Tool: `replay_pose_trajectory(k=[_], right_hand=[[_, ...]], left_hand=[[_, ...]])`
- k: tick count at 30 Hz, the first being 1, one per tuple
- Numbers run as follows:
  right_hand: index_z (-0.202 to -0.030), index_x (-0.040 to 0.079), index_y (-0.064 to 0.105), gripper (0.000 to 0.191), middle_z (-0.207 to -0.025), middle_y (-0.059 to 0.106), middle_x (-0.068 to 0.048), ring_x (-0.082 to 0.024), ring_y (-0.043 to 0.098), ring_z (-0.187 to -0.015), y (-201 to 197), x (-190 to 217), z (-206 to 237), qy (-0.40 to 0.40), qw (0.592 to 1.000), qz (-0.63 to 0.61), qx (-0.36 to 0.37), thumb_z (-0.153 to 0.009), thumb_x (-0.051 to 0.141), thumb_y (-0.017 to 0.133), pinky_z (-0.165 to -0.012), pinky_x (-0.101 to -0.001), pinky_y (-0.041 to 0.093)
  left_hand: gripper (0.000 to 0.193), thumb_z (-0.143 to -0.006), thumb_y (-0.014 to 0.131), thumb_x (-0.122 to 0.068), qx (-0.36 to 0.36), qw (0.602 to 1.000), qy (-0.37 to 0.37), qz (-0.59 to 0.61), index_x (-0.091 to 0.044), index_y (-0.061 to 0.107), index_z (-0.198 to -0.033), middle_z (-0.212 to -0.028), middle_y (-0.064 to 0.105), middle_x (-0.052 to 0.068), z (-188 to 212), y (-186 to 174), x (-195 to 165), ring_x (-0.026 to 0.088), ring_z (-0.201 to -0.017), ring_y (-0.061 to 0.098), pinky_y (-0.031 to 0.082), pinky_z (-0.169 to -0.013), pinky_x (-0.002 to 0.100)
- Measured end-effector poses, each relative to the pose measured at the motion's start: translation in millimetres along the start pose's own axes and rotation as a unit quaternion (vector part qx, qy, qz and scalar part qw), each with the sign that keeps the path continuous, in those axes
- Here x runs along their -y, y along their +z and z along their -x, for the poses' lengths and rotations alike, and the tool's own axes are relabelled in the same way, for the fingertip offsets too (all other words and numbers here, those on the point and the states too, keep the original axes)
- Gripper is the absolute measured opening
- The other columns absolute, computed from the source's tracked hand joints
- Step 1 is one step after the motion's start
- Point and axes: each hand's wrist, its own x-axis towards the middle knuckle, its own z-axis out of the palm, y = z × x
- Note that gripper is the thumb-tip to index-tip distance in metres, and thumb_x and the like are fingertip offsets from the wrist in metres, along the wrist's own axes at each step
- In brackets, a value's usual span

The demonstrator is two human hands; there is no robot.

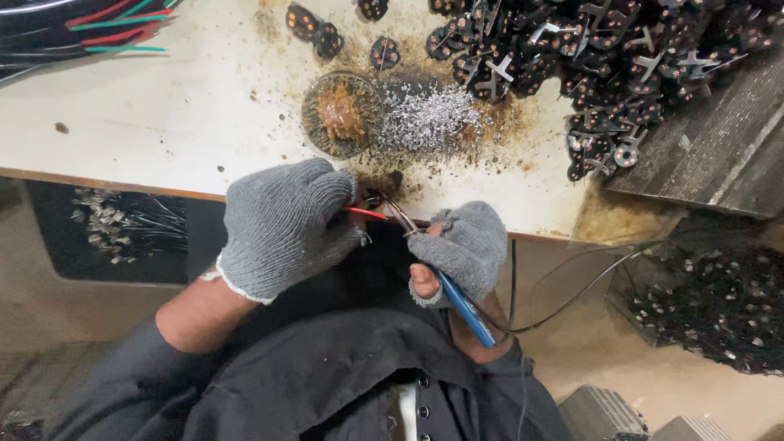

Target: The person solders wires to electrical plug connectors at a workbench. They hold a wire in one hand and a soldering iron in the other, dip wire ends into a flux container, tin the exposed strands with solder, and attach the wires to connector terminals, working through several connectors one at a time.

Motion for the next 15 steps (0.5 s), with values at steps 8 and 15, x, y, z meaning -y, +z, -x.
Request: replay_pose_trajectory(k=[8,15], right_hand=[[-0.095,0.012,0.074,0.023,-0.079,0.061,-0.006,-0.032,0.058,-0.077,-4.2,1.6,-2.3,-0.009,0.998,0.047,0.045,-0.079,0.028,0.072,-0.072,-0.0478,0.043],[-0.099,0.015,0.078,0.024,-0.077,0.064,-0.001,-0.027,0.06,-0.07,2.6,-16.7,-5.4,-0.147,0.983,0.068,0.087,-0.082,0.032,0.075,-0.066,-0.0443,0.044]], left_hand=[[0.031,-0.067,0.082,-0.034,0.01,1.0,-0.006,-0.002,-0.016,0.063,-0.082,-0.075,0.058,0.008,-1.8,-1.8,0.8,0.033,-0.068,0.064,0.047,-0.056,0.047],[0.03,-0.066,0.081,-0.033,0.008,1.0,-0.001,0.012,-0.015,0.064,-0.084,-0.076,0.058,0.007,-3.0,-0.4,7.5,0.032,-0.067,0.064,0.047,-0.055,0.047]])
